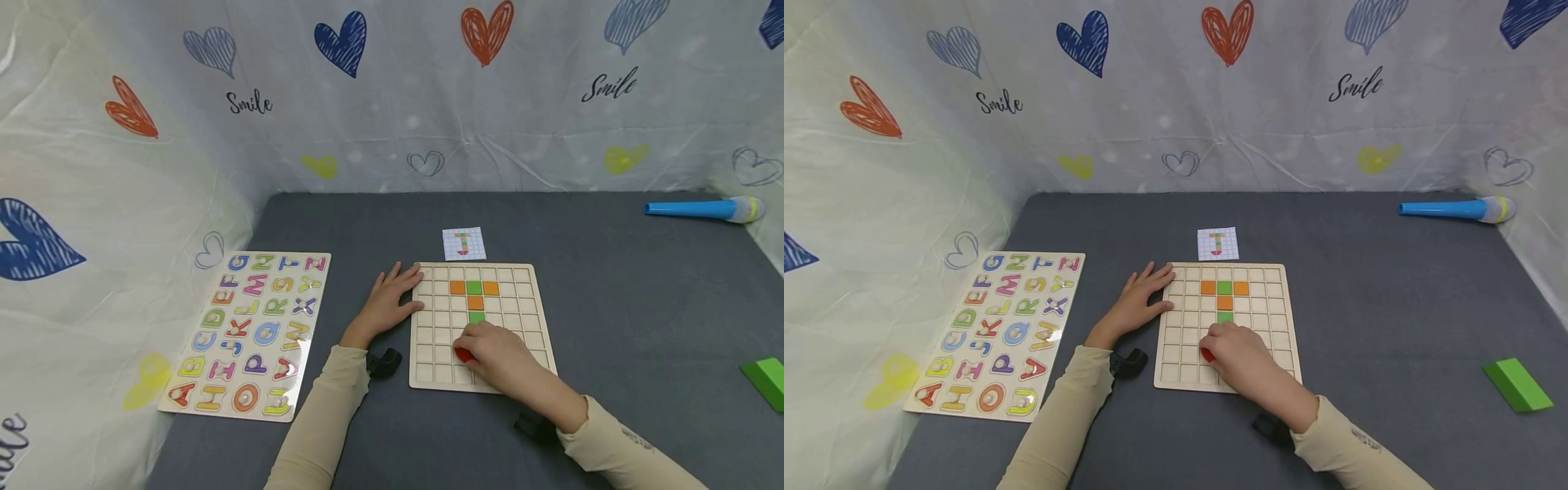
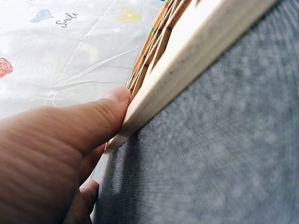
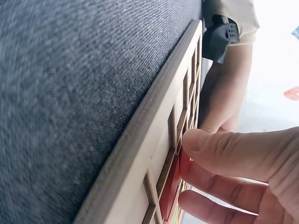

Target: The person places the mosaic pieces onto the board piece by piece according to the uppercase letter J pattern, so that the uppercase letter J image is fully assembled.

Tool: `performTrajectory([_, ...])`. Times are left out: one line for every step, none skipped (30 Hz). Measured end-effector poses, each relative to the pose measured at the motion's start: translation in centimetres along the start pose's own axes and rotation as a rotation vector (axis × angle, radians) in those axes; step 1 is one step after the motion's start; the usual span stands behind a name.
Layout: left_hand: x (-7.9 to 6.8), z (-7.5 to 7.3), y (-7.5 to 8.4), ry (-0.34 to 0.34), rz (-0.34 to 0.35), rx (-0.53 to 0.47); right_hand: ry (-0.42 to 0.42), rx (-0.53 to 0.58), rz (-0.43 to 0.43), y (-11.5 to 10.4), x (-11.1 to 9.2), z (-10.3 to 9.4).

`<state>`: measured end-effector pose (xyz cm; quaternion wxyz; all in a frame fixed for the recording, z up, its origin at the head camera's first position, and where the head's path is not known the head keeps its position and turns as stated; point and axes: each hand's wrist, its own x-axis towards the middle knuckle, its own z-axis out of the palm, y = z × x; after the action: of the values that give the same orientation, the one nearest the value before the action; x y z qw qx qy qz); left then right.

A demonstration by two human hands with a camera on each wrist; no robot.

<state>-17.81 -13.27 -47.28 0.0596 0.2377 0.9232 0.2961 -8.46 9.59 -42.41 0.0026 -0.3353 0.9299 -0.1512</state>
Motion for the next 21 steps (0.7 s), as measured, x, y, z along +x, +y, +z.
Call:
performTrajectory([0.0, -0.03, 0.04, 0.0, -0.001, 0.0, 0.0, -0.003, 0.0, -0.01, 0.02, 0.01])
performTrajectory([0.0, -0.07, 0.07, 0.0, -0.001, -0.002, 0.002, -0.004, 0.0, 0.0, 0.03, 0.01])
performTrajectory([0.0, -0.09, 0.09, 0.0, -0.001, -0.004, 0.003, -0.005, -0.001, 0.0, 0.05, 0.0])
performTrajectory([0.0, -0.12, 0.12, 0.0, -0.001, -0.006, 0.005, -0.007, -0.003, 0.01, 0.07, 0.01])
performTrajectory([0.0, -0.13, 0.14, -0.001, -0.002, -0.006, 0.008, -0.006, -0.004, 0.02, 0.08, 0.01])
performTrajectory([0.0, -0.13, 0.14, -0.002, -0.001, -0.006, 0.01, -0.006, -0.005, 0.03, 0.1, 0.03])
performTrajectory([0.0, -0.14, 0.15, -0.002, 0.0, -0.007, 0.01, -0.006, -0.005, 0.05, 0.11, 0.04])
performTrajectory([0.0, -0.15, 0.15, -0.002, 0.001, -0.009, 0.01, -0.004, -0.005, 0.08, 0.12, 0.06])
performTrajectory([-0.01, -0.15, 0.15, -0.002, 0.002, -0.01, 0.008, -0.005, -0.004, 0.1, 0.14, 0.1])
performTrajectory([0.0, -0.15, 0.14, -0.002, 0.002, -0.01, 0.005, -0.005, -0.002, 0.13, 0.16, 0.14])
performTrajectory([0.0, -0.14, 0.13, -0.002, 0.003, -0.011, 0.001, -0.006, 0.001, 0.17, 0.18, 0.17])
performTrajectory([0.01, -0.13, 0.11, -0.001, 0.004, -0.012, -0.002, -0.007, 0.004, 0.21, 0.2, 0.2])
performTrajectory([0.01, -0.12, 0.09, -0.001, 0.005, -0.013, -0.007, -0.007, 0.008, 0.25, 0.24, 0.23])
performTrajectory([0.02, -0.11, 0.06, 0.0, 0.005, -0.013, -0.01, -0.008, 0.011, 0.28, 0.27, 0.25])
performTrajectory([0.02, -0.09, 0.04, 0.0, 0.005, -0.013, -0.013, -0.01, 0.013, 0.32, 0.3, 0.25])
performTrajectory([0.02, -0.08, 0.02, 0.0, 0.005, -0.012, -0.015, -0.01, 0.015, 0.35, 0.33, 0.24])
performTrajectory([0.02, -0.07, 0.0, -0.001, 0.005, -0.012, -0.015, -0.009, 0.017, 0.37, 0.34, 0.24])
performTrajectory([0.03, -0.06, -0.03, -0.002, 0.005, -0.01, -0.015, -0.009, 0.017, 0.39, 0.36, 0.24])
performTrajectory([0.02, -0.04, -0.04, -0.004, 0.005, -0.008, -0.015, -0.009, 0.018, 0.4, 0.36, 0.23])
performTrajectory([0.03, -0.03, -0.06, -0.004, 0.005, -0.008, -0.015, -0.008, 0.018, 0.41, 0.35, 0.24])
performTrajectory([0.03, -0.03, -0.06, -0.005, 0.006, -0.007, -0.015, -0.008, 0.017, 0.41, 0.33, 0.23])
